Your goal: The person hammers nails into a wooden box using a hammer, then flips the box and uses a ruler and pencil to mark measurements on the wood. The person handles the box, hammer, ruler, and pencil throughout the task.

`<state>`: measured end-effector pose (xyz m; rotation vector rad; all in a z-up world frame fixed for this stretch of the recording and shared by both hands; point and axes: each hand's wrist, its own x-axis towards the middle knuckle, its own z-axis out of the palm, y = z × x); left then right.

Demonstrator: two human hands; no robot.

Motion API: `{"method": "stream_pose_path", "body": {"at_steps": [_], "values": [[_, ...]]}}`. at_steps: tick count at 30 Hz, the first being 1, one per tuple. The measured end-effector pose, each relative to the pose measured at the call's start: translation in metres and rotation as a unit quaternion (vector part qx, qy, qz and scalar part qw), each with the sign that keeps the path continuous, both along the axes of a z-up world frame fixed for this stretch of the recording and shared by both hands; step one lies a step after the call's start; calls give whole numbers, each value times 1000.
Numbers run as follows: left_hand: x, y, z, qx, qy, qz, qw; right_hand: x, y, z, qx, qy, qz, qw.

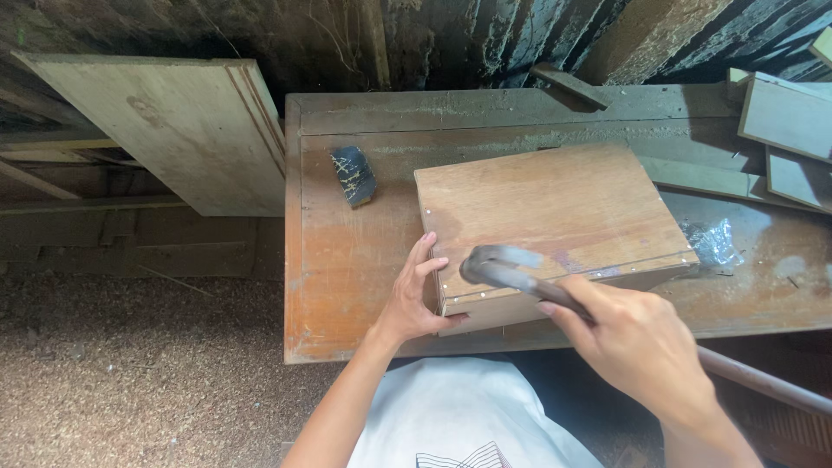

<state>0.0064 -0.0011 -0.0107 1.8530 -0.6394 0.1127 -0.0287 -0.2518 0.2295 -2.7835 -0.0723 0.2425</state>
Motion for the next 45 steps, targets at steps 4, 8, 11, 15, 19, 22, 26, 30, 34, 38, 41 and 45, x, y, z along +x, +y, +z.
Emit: {"method": "stream_pose_path", "body": {"at_steps": [4,8,11,15,19,22,26,30,34,38,41,45], "values": [[-2,1,-5,7,1,2,1000,-10,-2,-11,73,-63,-28,995],[-2,0,-4,-3,-6,-2,1000,-17,10,-38,47,25,24,998],[-2,2,0,4,2,3,1000,-19,4,-45,7,70,19,997],[-5,4,12,14,17,-5,1000,-17,-7,-56,8,72,-67,995],[-18,-6,29,-64,135,16,989,-9,-11,-74,43,60,-137,988],[-29,-22,39,-108,232,37,966,-13,-12,-85,101,68,-173,977],[-30,-37,43,-162,264,43,950,-15,-16,-94,152,74,-189,967],[-29,-36,43,-123,244,30,962,-14,-19,-101,162,110,-204,959],[-28,-35,46,-105,230,38,967,-14,-25,-108,207,84,-195,955],[-26,-36,59,-43,211,81,973,-13,-30,-118,259,52,-173,949],[-24,-42,76,108,158,155,969,-18,-38,-128,273,65,-167,945],[-15,-56,101,285,110,207,929,-22,-48,-147,335,77,-177,922]]}}
